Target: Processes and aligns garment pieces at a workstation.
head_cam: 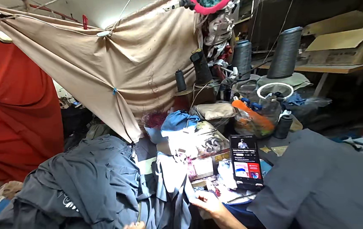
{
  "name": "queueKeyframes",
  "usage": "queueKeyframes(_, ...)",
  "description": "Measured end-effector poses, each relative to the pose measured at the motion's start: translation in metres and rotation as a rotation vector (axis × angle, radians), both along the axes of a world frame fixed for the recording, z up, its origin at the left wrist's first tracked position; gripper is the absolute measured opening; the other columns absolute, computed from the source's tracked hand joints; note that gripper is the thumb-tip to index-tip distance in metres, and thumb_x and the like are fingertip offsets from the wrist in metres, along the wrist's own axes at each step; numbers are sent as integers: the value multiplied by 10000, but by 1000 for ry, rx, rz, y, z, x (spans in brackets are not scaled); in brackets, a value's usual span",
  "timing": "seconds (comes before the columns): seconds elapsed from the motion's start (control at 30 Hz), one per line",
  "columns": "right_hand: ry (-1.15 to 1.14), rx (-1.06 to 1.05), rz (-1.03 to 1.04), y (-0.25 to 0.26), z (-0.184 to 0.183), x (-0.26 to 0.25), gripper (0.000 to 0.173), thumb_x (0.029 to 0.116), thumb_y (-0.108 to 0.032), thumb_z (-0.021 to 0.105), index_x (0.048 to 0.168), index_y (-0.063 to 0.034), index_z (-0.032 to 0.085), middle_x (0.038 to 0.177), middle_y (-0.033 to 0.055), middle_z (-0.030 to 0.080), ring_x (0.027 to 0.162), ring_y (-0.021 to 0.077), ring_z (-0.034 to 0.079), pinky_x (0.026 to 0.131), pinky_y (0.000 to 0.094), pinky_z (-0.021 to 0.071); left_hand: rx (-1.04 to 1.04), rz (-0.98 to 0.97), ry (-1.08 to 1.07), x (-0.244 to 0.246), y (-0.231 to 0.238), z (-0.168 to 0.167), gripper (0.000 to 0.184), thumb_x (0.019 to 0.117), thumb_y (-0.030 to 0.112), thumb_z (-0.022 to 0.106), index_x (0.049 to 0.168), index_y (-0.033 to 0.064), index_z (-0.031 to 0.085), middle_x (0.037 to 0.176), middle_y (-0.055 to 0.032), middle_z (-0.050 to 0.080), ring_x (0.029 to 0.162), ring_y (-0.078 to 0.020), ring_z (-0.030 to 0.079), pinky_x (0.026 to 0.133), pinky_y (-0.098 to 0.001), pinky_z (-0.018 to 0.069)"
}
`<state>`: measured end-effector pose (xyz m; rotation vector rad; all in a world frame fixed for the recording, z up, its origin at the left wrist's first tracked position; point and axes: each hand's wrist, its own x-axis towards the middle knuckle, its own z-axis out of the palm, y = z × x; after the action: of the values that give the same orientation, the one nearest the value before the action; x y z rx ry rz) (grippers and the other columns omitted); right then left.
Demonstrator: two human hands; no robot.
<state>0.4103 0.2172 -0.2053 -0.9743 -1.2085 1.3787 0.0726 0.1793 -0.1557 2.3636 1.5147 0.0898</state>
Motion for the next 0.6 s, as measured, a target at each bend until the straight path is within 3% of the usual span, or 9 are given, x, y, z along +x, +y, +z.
queueKeyframes(0.13,160,-46,64,-1,2,3,129,923,-197,700,799,-170,679,690,-95,628,593,1,556,573,191,473,557,-83,233,-59,65,151,171,834,57,713,999,20,736,965,-215,718,935,-459,696,820,-682,527)
queueKeyframes(0.2,101,-55,36,1,0,0,158,918,-204,715,775,-159,666,680,-87,618,599,14,556,582,206,474,781,86,328,-77,102,224,158,829,-8,746,986,0,727,923,-263,698,910,-518,671,812,-729,491)
queueKeyframes(0.27,48,-82,-8,1,3,-6,156,914,-173,715,771,-139,663,671,-81,619,590,17,565,577,207,484,893,329,343,-84,135,259,181,863,-28,728,1041,-29,695,979,-323,682,982,-578,637,862,-759,438)
queueKeyframes(0.33,3,-104,-36,1,6,-11,140,908,-148,718,777,-134,669,674,-89,624,598,12,576,589,206,498,907,515,248,-74,161,257,325,891,-53,682,1213,-54,640,1164,-396,620,1158,-645,533,963,-810,335)
queueKeyframes(0.4,-43,-87,-54,3,1,-13,127,895,-172,735,790,-121,684,686,-80,626,610,17,577,598,217,500,898,497,85,-46,171,232,499,899,-25,688,1383,-36,568,1342,-421,520,1285,-672,423,1022,-837,270)
queueKeyframes(0.43,-70,-71,-52,4,-2,-13,134,895,-197,739,801,-116,689,694,-73,624,621,24,578,606,227,500,883,433,9,-24,168,213,522,920,50,706,1415,-19,553,1392,-393,505,1321,-639,418,1049,-807,291)
queueKeyframes(0.5,-87,-28,-24,3,-5,-10,140,899,-226,731,822,-115,696,717,-73,637,654,28,597,636,239,516,828,192,-146,24,147,154,447,953,216,705,1318,-28,624,1335,-303,596,1286,-502,536,1082,-665,415)
queueKeyframes(0.57,-36,-16,21,1,0,-7,124,909,-217,718,818,-135,701,720,-92,649,669,17,613,654,234,534,763,-112,-252,69,117,88,361,883,327,750,1036,0,763,1052,-199,744,1034,-377,714,917,-565,575)
queueKeyframes(0.6,-6,-28,44,0,3,-5,130,912,-220,713,805,-146,702,713,-101,648,662,10,610,650,227,530,710,-198,-236,88,101,63,385,878,422,753,969,50,784,951,-145,764,939,-339,736,846,-549,595)
